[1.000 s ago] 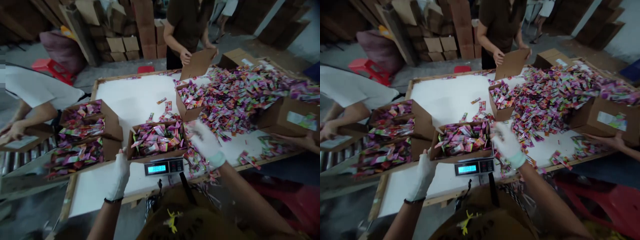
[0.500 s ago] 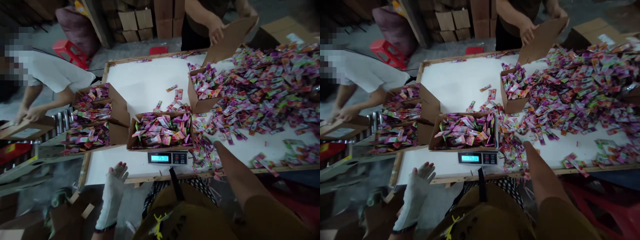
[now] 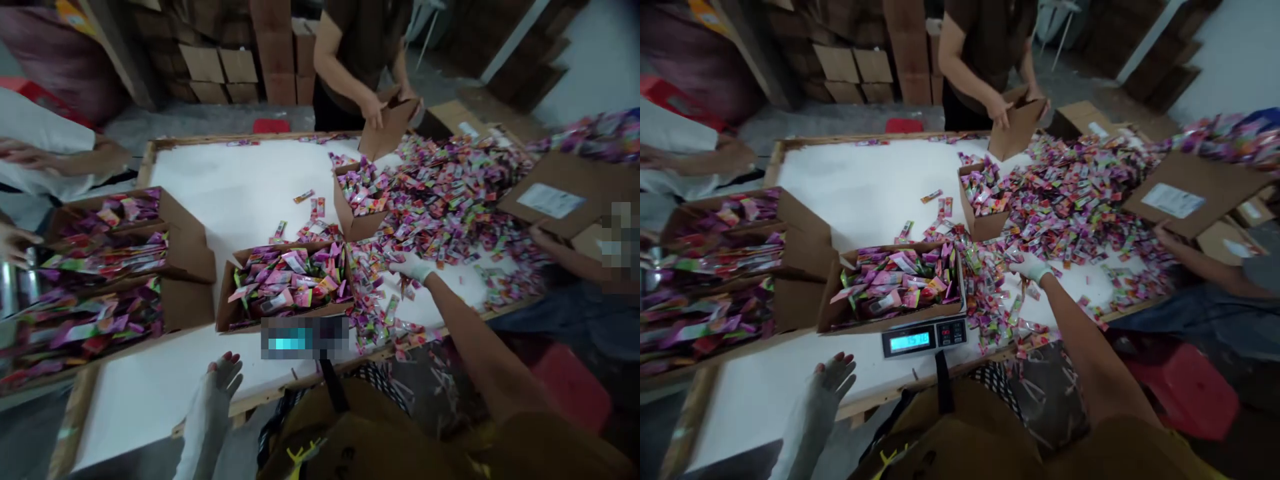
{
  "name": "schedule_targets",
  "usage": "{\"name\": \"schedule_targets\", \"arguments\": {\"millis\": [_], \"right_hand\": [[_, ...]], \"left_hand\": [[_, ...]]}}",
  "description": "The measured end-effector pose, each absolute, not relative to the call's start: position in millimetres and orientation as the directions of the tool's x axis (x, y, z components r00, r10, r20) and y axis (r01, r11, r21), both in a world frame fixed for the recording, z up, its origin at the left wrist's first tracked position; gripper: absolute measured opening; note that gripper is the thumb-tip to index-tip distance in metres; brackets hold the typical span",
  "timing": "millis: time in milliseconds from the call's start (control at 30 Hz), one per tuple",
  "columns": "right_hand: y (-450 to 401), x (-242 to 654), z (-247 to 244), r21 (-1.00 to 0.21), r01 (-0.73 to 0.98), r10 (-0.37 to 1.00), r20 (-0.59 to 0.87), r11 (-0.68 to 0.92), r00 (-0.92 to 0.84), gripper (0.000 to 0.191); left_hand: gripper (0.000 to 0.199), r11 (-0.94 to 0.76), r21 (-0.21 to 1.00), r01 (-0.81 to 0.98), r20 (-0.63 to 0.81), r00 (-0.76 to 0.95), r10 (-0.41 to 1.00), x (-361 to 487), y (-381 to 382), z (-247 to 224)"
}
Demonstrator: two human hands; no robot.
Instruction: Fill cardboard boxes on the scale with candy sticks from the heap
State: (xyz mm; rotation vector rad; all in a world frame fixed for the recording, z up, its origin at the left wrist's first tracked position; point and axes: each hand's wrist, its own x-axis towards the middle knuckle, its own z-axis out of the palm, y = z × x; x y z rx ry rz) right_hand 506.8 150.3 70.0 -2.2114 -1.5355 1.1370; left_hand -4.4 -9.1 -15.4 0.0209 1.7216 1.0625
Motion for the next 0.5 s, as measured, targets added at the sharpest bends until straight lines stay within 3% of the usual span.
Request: {"name": "schedule_targets", "arguments": {"millis": [100,200,267,333,400,500], "right_hand": [[155,509,135,-0.687,0.618,0.890,-0.455,-0.383,0.046,0.025],[162,462,202,-0.850,0.474,0.868,-0.398,-0.229,-0.295,0.050],[169,413,232,-0.881,0.469,0.790,-0.333,-0.066,-0.514,0.053],[177,362,244,-0.821,0.548,0.710,-0.288,0.163,-0.643,0.055],[186,321,243,-0.654,0.668,0.702,-0.286,0.355,-0.652,0.066],[196,292,236,-0.446,0.790,0.770,-0.285,0.420,-0.571,0.072]], "left_hand": [[0.037,0.615,0.671,-0.415,-0.741,-0.413,0.530,-7,5,-22],[0.042,0.636,0.672,-0.379,-0.739,-0.401,0.541,-7,16,-20],[0.046,0.641,0.672,-0.370,-0.738,-0.406,0.539,-8,22,-17],[0.046,0.624,0.683,-0.379,-0.729,-0.403,0.553,-12,24,-15],[0.043,0.609,0.682,-0.405,-0.732,-0.396,0.555,-19,23,-17],[0.039,0.598,0.668,-0.442,-0.744,-0.409,0.528,-35,14,-24]]}}
